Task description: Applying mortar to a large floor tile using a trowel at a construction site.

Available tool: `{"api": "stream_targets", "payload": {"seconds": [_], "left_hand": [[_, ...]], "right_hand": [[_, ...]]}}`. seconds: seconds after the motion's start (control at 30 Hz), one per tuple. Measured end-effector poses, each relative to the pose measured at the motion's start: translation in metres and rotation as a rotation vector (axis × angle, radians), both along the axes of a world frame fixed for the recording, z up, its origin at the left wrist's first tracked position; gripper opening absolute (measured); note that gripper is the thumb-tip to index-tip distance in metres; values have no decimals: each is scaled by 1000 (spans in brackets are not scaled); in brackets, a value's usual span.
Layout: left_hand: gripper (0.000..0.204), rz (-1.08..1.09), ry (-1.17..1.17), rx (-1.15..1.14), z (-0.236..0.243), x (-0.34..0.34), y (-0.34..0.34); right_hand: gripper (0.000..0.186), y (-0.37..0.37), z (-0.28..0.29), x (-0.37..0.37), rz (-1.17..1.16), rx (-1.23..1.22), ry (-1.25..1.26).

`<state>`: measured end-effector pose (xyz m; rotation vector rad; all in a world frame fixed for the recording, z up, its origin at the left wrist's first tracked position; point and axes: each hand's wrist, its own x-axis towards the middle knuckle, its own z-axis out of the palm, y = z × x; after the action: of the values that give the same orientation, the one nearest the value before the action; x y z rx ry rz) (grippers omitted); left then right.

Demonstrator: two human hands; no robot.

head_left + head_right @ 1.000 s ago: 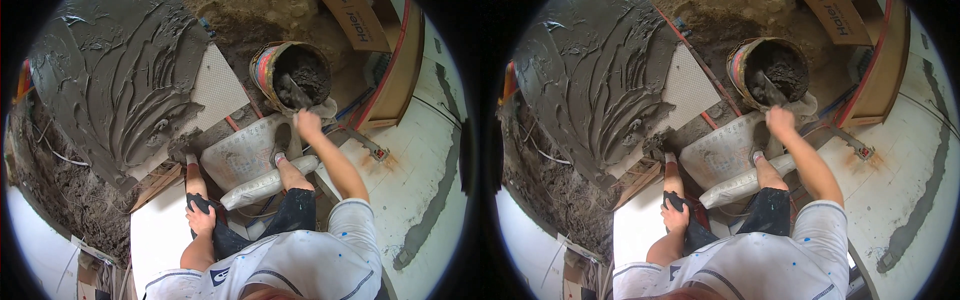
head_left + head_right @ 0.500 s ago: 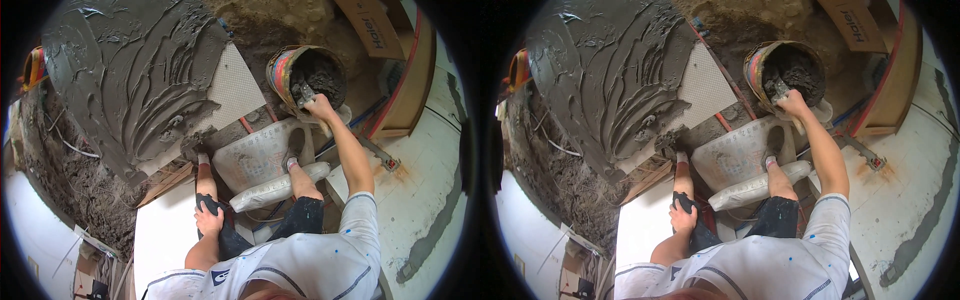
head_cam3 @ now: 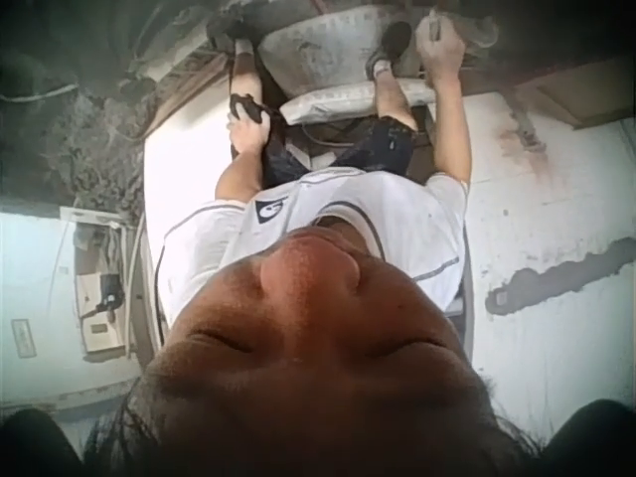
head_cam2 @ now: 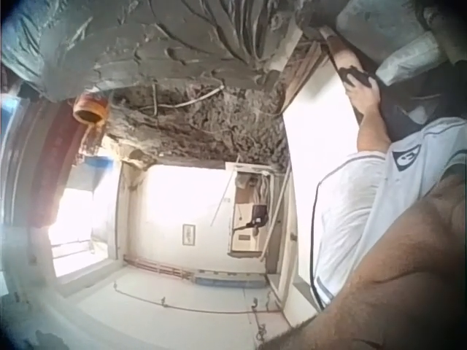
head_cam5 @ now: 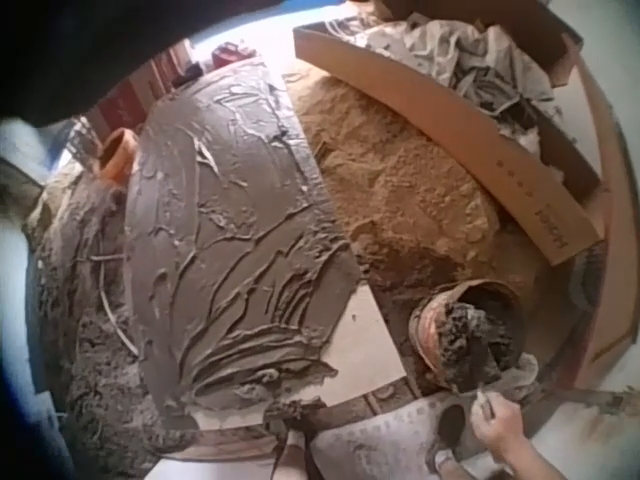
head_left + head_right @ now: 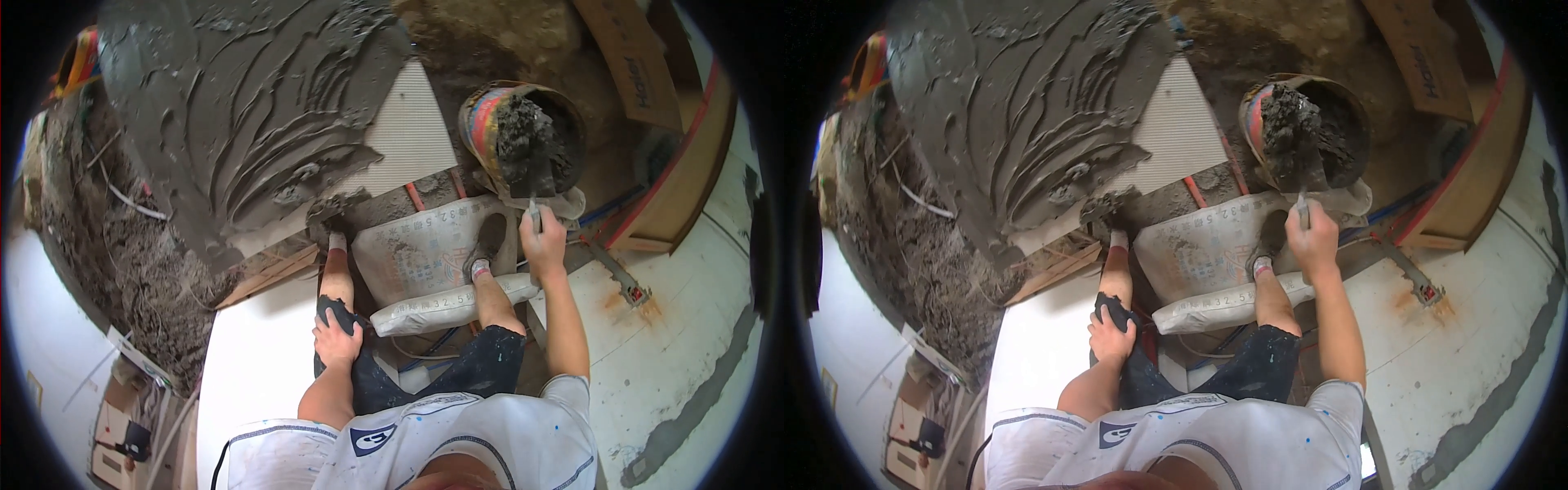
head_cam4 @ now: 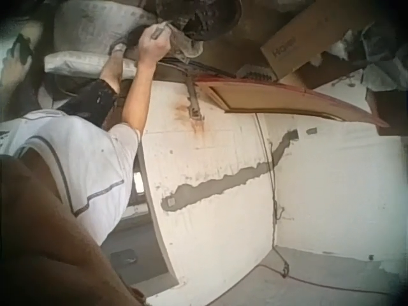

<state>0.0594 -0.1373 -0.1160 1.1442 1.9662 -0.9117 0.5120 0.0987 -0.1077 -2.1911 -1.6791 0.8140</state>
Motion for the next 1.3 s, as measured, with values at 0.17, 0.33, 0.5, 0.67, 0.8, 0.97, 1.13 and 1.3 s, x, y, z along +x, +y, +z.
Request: {"api": "stream_targets", "payload": {"seconds": [0.17, 0.33, 0.5, 0.67, 0.8, 0.97, 1.13, 1.3], "left_hand": [[92, -21, -21, 44, -6, -10, -1], [95, 139, -85, -33, 0, -24, -2], [93, 153, -88, -24, 2, -31, -6], [92, 137, -89, -16, -4, -39, -20], [92, 153, -100, -22, -4, -41, -23], [91, 113, -111, 8, -9, -29, -26], [93, 102, -57, -21, -5, -39, -26], [93, 112, -131, 9, -5, -19, -2]], "right_hand": [[38, -20, -64, -100, 74, 41, -40], [40, 2, -124, -162, 191, -290, -72], [42, -15, -100, -175, 108, -129, 151], [41, -9, -96, -185, 126, -219, 49], [40, -18, -133, -208, 51, -437, 0], [55, -72, -240, -215, 90, -354, -58], [38, -115, -278, -257, 110, -341, -99], [39, -153, -326, -176, 357, -495, -340]]}}
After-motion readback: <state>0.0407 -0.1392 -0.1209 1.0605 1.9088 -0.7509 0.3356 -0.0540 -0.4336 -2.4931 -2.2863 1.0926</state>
